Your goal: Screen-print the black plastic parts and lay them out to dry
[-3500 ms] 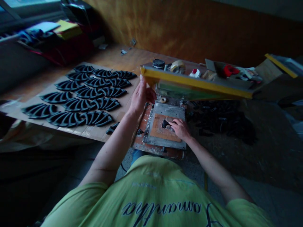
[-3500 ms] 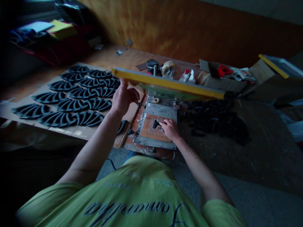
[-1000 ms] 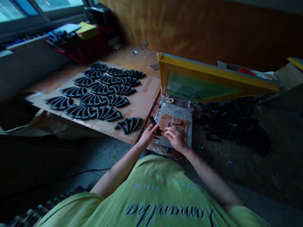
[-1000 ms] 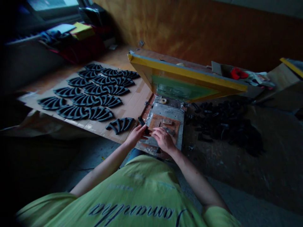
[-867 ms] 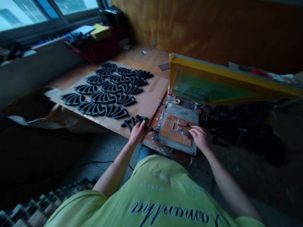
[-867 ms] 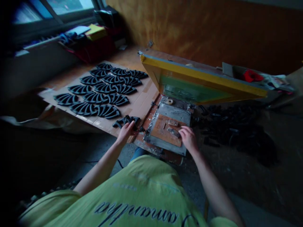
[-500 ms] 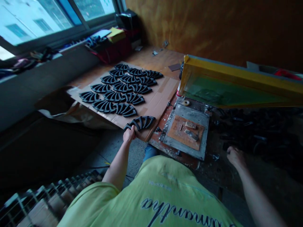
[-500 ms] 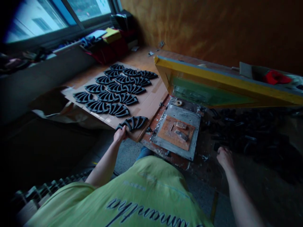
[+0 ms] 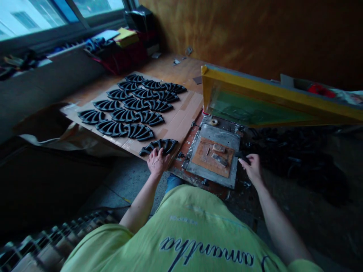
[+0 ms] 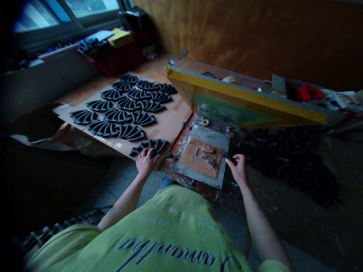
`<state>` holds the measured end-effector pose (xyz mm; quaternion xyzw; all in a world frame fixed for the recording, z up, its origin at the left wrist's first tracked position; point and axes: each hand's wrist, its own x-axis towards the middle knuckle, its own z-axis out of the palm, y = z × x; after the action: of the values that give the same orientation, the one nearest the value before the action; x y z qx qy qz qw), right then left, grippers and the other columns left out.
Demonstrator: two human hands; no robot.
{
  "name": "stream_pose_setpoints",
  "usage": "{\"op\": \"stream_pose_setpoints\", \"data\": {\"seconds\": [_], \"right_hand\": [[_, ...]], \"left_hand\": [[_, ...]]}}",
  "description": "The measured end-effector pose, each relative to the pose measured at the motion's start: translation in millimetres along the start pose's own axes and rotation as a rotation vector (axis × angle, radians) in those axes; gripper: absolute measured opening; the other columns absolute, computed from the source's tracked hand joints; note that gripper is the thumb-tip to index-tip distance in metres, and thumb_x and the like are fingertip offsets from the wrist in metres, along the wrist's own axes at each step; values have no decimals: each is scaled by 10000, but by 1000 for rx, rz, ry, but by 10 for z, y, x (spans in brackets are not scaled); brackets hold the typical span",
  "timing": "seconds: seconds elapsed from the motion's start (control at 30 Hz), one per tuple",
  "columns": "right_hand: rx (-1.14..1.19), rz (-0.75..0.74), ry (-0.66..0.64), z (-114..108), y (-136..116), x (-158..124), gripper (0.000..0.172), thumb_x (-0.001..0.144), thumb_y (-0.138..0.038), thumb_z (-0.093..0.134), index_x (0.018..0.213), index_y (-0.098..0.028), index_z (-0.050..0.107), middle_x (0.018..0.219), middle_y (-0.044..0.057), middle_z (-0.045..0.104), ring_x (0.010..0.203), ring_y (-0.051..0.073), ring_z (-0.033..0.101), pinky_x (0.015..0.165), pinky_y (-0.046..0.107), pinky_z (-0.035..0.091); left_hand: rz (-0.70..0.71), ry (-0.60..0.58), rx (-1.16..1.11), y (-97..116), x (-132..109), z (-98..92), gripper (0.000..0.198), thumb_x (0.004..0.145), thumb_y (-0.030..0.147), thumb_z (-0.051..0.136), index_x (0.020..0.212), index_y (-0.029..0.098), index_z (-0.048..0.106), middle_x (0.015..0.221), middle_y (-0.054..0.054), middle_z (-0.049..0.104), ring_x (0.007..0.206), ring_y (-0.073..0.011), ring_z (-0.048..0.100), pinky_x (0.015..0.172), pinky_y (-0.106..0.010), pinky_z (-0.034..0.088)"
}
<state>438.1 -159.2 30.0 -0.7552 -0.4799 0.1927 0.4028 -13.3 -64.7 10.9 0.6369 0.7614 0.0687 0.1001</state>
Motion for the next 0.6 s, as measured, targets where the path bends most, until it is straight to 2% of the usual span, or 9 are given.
{"op": "stream_pose_setpoints", "data": {"seconds": [0.1, 0.23, 0.4, 0.5, 0.6], "right_hand": [[79, -124, -131, 313, -373, 5, 459, 852, -581, 616, 1127, -214, 639, 992, 99, 720, 827, 237, 678, 777, 407, 570], [-42, -332, -154, 608, -645, 44, 419, 963, -518, 502, 1072, -205, 760, 1058, 118, 736, 980, 247, 686, 914, 409, 544], [-268, -550, -112, 795, -698, 82, 369, 1029, -359, 454, 1123, -203, 775, 994, 99, 736, 903, 215, 666, 837, 354, 537], [-397, -717, -69, 851, -685, 97, 316, 1019, -271, 489, 1090, -188, 786, 959, 102, 738, 886, 226, 632, 843, 369, 516], [-465, -797, -37, 881, -680, 101, 299, 1008, -209, 496, 1064, -168, 787, 960, 112, 735, 889, 231, 615, 845, 375, 505]], "left_hand": [[-19, -16, 34, 128, 22, 131, 698, 910, 636, 481, 1481, 235, 517, 1612, -125, 389, 1461, -389, 312, 1123, -544, 348], [-63, -24, 15, 190, 160, 184, 711, 890, 649, 482, 1444, 209, 552, 1604, -137, 400, 1447, -441, 305, 1116, -620, 310], [-91, -44, -35, 209, 241, 64, 576, 871, 563, 548, 1319, 222, 671, 1503, -135, 530, 1383, -420, 397, 1065, -587, 374], [-93, -63, -58, 155, 246, -25, 547, 856, 540, 593, 1297, 234, 700, 1478, -112, 567, 1379, -401, 422, 1070, -540, 389], [-98, -45, -78, 77, 260, -113, 533, 850, 532, 625, 1296, 252, 708, 1471, -85, 583, 1378, -389, 446, 1082, -516, 395]]}}
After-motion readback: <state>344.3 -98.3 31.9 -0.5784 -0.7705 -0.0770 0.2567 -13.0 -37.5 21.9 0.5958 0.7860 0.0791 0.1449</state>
